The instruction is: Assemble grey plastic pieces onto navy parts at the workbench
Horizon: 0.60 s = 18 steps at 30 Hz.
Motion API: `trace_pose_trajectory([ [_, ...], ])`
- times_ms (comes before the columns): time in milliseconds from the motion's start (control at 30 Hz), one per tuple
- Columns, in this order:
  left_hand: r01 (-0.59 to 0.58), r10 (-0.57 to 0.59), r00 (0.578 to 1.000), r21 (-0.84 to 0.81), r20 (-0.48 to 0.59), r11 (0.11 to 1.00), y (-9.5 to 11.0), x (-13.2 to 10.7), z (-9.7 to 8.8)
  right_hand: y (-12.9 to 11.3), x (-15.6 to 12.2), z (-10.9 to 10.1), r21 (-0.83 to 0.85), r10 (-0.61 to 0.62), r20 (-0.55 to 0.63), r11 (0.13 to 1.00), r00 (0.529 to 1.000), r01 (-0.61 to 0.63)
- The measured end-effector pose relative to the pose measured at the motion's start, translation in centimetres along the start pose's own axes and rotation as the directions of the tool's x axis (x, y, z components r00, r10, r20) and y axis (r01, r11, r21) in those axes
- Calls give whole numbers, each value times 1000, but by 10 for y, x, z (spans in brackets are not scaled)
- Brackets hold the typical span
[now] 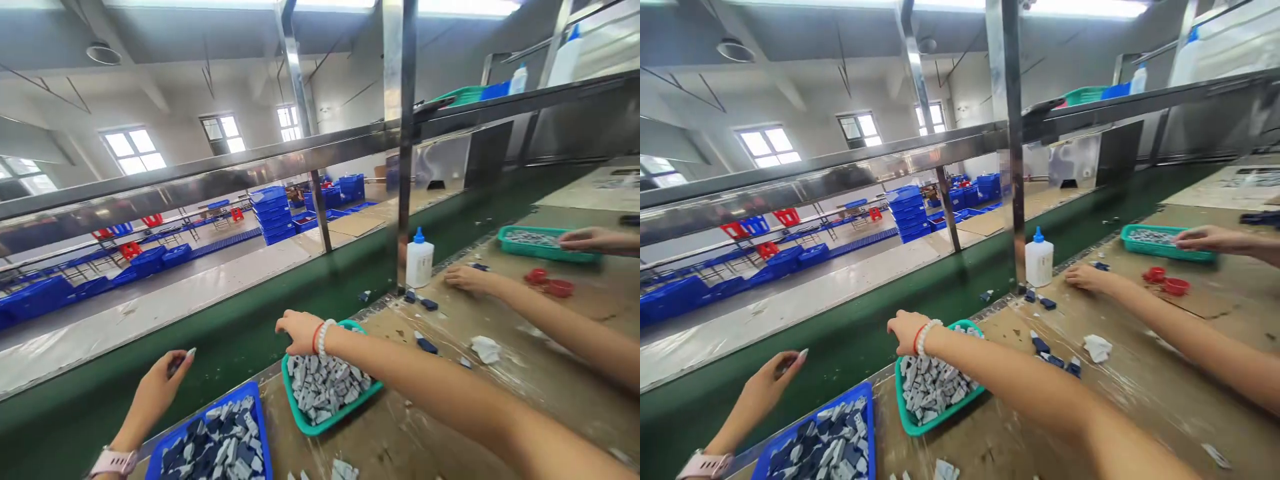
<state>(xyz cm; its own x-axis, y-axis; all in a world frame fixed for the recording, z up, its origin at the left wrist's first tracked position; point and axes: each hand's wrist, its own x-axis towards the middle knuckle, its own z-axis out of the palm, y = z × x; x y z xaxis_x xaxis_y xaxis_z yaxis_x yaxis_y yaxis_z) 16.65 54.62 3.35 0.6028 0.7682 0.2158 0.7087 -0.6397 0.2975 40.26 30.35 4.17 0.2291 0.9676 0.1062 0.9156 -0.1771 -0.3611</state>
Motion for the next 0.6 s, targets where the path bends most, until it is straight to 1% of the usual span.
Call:
trace_pose_trajectory([
  [33,-105,106,994,-43,16,994,39,-5,4,13,-26,-4,0,50,1,999,999,-50],
  [67,-211,214,976,-85,29,974,80,-11,9,28,-54,-8,0,108,-5,994,994,-108],
  [100,-319,326,944,-128,41,939,121,-20,16,45,-82,-12,3,168,-22,986,985,-168],
  [167,-502,522,850,-195,73,843,200,-43,31,82,-136,-18,26,271,-43,963,962,-270],
  [200,-562,590,802,-219,93,798,237,-56,40,99,-159,-20,43,313,-54,949,948,-311],
  [233,-603,637,763,-234,110,762,269,-69,50,114,-177,-21,63,343,-65,939,937,-339],
  [267,-627,665,736,-240,129,741,298,-81,62,127,-192,-22,88,359,-69,932,931,-353],
  [300,-639,677,721,-236,147,732,323,-93,76,138,-202,-22,115,362,-69,928,930,-353],
  [333,-640,676,718,-225,165,735,343,-103,90,146,-210,-21,146,355,-63,928,933,-343],
  [367,-633,666,724,-209,180,745,359,-112,105,154,-216,-21,177,344,-56,927,937,-330],
  [400,-622,650,735,-192,191,759,371,-120,120,161,-221,-22,207,337,-55,925,940,-319],
  [467,-609,632,749,-169,199,775,384,-131,149,176,-228,-26,258,364,-102,909,926,-329],
  [500,-613,635,746,-166,199,773,387,-135,160,185,-230,-30,281,399,-153,895,904,-347],
  [533,-620,643,740,-168,200,766,388,-138,170,196,-232,-35,305,442,-216,878,870,-370],
  [600,-632,659,725,-185,200,752,387,-142,180,222,-230,-45,358,534,-347,835,771,-417],
])
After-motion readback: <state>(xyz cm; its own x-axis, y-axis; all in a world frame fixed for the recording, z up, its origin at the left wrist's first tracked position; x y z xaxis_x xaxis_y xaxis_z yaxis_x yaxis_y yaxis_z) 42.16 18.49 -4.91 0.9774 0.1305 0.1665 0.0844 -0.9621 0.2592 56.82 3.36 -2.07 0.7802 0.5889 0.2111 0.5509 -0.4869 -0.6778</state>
